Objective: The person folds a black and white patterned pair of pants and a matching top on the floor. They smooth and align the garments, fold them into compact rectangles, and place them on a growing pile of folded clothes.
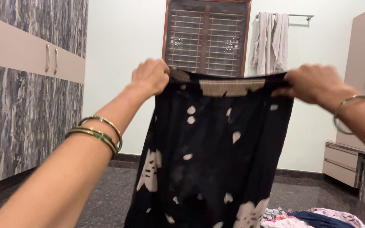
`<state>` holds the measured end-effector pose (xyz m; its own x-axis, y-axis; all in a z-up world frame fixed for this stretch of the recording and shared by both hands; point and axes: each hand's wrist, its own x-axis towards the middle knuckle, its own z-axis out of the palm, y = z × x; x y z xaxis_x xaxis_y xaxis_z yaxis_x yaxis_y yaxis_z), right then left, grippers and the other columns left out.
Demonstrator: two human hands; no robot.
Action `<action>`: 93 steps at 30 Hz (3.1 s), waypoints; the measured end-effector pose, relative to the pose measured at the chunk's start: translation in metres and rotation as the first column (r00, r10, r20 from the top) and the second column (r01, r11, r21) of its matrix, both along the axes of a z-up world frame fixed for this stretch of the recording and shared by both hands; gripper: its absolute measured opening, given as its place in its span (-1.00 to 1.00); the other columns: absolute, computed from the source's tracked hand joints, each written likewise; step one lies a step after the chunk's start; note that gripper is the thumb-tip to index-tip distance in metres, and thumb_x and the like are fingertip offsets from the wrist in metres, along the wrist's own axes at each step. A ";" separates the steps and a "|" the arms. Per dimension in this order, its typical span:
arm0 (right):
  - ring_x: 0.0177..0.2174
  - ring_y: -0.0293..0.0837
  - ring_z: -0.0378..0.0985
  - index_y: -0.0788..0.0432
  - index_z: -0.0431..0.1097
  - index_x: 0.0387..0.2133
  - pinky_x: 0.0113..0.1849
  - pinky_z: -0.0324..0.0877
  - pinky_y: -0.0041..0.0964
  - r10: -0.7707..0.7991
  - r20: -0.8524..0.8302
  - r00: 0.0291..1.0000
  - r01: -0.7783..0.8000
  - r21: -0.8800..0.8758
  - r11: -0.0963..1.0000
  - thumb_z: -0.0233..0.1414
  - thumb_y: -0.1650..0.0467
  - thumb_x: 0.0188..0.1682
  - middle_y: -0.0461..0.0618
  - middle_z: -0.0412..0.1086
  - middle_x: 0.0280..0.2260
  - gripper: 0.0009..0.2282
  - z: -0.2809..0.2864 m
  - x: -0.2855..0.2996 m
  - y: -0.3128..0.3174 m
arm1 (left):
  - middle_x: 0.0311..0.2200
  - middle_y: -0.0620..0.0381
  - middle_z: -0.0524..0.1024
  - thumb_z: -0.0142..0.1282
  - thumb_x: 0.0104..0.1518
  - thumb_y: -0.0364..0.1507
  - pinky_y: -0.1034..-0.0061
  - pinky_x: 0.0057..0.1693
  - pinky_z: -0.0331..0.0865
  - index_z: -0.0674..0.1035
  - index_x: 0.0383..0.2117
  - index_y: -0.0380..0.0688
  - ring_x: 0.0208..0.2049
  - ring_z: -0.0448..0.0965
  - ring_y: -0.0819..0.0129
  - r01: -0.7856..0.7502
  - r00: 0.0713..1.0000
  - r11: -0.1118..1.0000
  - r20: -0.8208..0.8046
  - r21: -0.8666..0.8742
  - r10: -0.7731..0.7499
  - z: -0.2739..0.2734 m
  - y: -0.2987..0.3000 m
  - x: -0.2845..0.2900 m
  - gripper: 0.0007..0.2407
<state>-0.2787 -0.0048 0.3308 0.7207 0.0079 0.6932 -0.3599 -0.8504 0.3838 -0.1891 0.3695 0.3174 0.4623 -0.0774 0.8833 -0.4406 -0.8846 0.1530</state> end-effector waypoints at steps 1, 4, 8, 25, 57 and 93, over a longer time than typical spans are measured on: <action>-0.44 -0.13 0.62 0.13 0.52 -0.37 -0.35 0.60 -0.17 0.016 0.097 0.995 -0.014 -0.027 1.000 -0.04 -0.02 0.03 -0.02 0.53 -0.36 -0.53 0.004 -0.004 -0.004 | -0.17 -0.15 0.61 -0.07 0.13 -0.42 0.09 0.06 0.46 0.72 -0.27 0.00 -0.09 0.60 -0.15 -0.027 0.998 1.000 0.060 -0.013 0.028 0.007 0.002 -0.006 -0.75; -0.45 -0.11 0.56 0.21 0.54 -0.38 -0.41 0.55 -0.21 0.189 0.380 0.905 -0.075 -0.295 0.952 -0.06 -0.02 0.05 0.06 0.50 -0.29 -0.48 -0.002 -0.005 -0.018 | -0.26 -0.19 0.65 -0.09 0.28 -0.18 0.10 0.04 0.48 0.71 -0.28 -0.09 -0.15 0.64 -0.11 0.013 0.997 0.999 0.075 -0.035 -0.010 0.015 0.016 -0.024 -0.66; -0.32 -0.07 0.60 0.10 0.61 -0.33 -0.21 0.55 -0.06 0.154 -0.003 0.988 -0.154 -0.051 0.987 -0.05 -0.03 -0.01 0.02 0.56 -0.33 -0.51 -0.023 0.027 -0.038 | -0.31 -0.14 0.61 0.15 0.04 0.15 0.07 -0.04 0.43 0.69 -0.18 0.04 -0.20 0.60 -0.11 -0.041 0.999 0.939 -0.009 0.342 0.047 0.004 0.027 -0.027 -0.51; -0.42 -0.17 0.59 0.39 0.47 -0.36 -0.40 0.47 -0.39 0.714 0.495 0.496 -0.866 0.343 0.364 0.26 0.53 -0.09 0.23 0.51 -0.37 -0.86 0.006 -0.012 -0.038 | -0.28 0.08 0.63 0.34 0.11 -0.52 0.51 -0.09 0.66 0.52 -0.16 -0.21 -0.27 0.71 0.40 0.791 0.584 0.552 0.056 -0.265 -0.810 0.010 0.024 0.004 -0.76; -0.47 -0.01 0.55 0.46 0.56 -0.32 -0.45 0.46 -0.07 0.268 0.528 0.806 -0.532 0.844 -0.065 0.28 0.46 -0.24 0.15 0.52 -0.43 -0.73 -0.183 0.122 0.027 | -0.37 -0.15 0.66 0.24 0.06 -0.51 0.26 -0.23 0.54 0.62 -0.32 -0.47 -0.38 0.68 0.13 0.329 0.450 0.380 -0.210 -0.865 -0.868 -0.178 -0.070 0.090 -0.82; -0.24 -0.16 0.50 -0.10 0.41 0.03 -0.29 0.49 -0.36 0.620 0.086 0.780 -0.211 -0.897 0.389 0.05 0.39 0.00 0.04 0.36 -0.09 -0.70 0.023 0.024 0.093 | -0.50 0.02 0.35 0.11 0.26 -0.36 0.29 -0.22 0.33 0.25 -0.21 -0.21 -0.43 0.40 0.24 0.717 0.696 0.611 0.388 -0.335 -0.604 -0.071 -0.064 0.032 -0.74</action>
<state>-0.2551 0.0887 0.3537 0.1514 0.9224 0.3553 -0.3277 -0.2923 0.8984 -0.1571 0.3051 0.2466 0.2355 0.1258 0.9637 -0.9462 -0.1965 0.2569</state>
